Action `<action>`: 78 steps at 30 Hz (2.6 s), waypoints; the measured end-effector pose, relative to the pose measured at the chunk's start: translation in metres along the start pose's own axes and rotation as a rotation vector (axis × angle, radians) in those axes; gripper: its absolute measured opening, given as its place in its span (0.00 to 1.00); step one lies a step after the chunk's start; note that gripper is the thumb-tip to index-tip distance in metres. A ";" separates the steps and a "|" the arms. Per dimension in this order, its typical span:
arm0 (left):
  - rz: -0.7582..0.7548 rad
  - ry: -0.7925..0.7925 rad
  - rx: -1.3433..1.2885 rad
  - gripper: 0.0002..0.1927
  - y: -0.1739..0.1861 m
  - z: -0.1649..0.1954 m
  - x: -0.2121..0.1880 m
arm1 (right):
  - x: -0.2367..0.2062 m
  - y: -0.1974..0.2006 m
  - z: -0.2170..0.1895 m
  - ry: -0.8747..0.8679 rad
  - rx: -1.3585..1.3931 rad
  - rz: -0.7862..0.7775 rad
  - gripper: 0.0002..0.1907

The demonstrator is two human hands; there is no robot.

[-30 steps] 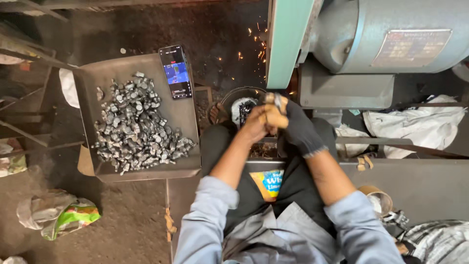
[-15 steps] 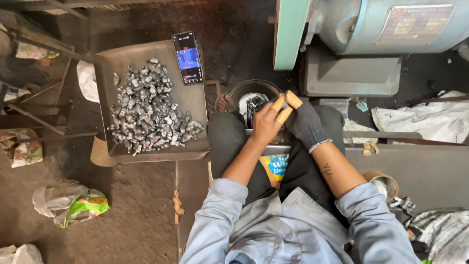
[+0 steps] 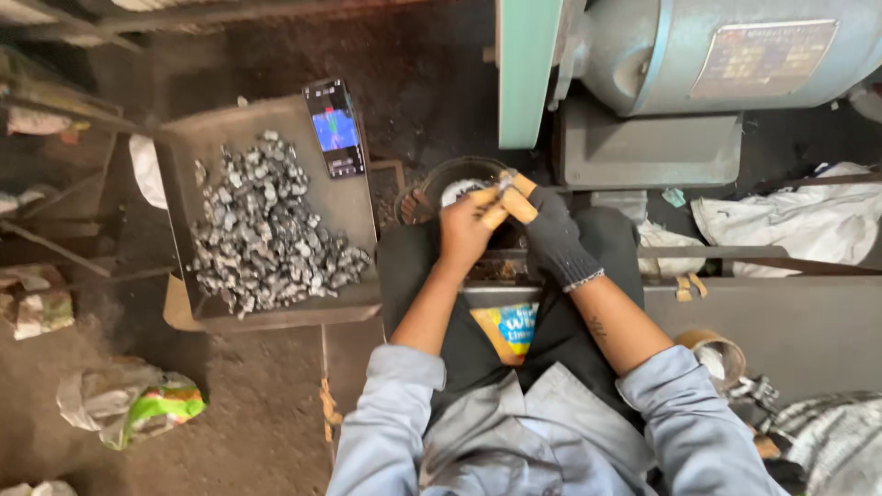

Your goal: The person sits on the floor and grinds small metal pieces against a running bench grinder, producing sparks, then places the ground pieces into a tray filled with similar pieces. They repeat the grind-and-place cycle with both hands, one piece at a time, while a phone plays video beside the tray.

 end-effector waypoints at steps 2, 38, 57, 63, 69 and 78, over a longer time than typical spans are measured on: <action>-0.217 0.235 -0.097 0.11 -0.014 -0.005 -0.003 | -0.013 0.006 -0.013 -0.109 -0.561 0.115 0.27; -0.090 0.488 -1.188 0.16 -0.026 -0.043 0.016 | 0.015 0.014 0.010 -0.348 -0.204 0.394 0.23; 0.333 0.083 -0.816 0.16 0.000 -0.040 0.065 | 0.055 -0.016 0.014 -0.110 0.380 -0.167 0.23; 0.135 0.118 0.502 0.15 0.110 -0.019 0.005 | 0.022 -0.004 -0.004 -0.402 -0.719 0.120 0.34; -0.349 0.200 1.600 0.11 0.230 -0.079 -0.027 | 0.006 -0.036 0.010 -0.284 -1.122 -0.320 0.35; 0.009 0.018 0.651 0.14 0.208 -0.006 -0.030 | 0.001 -0.070 -0.001 -0.270 -1.163 -0.436 0.33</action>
Point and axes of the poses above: each hand's wrist, its own x-axis towards the middle knuckle, its own y-axis out of the back of the hand, z = x × y, the point moved 3 cm from there along x, towards the middle knuckle, and after that the axes turned 10 degrees about -z, right-handed, at the moved point
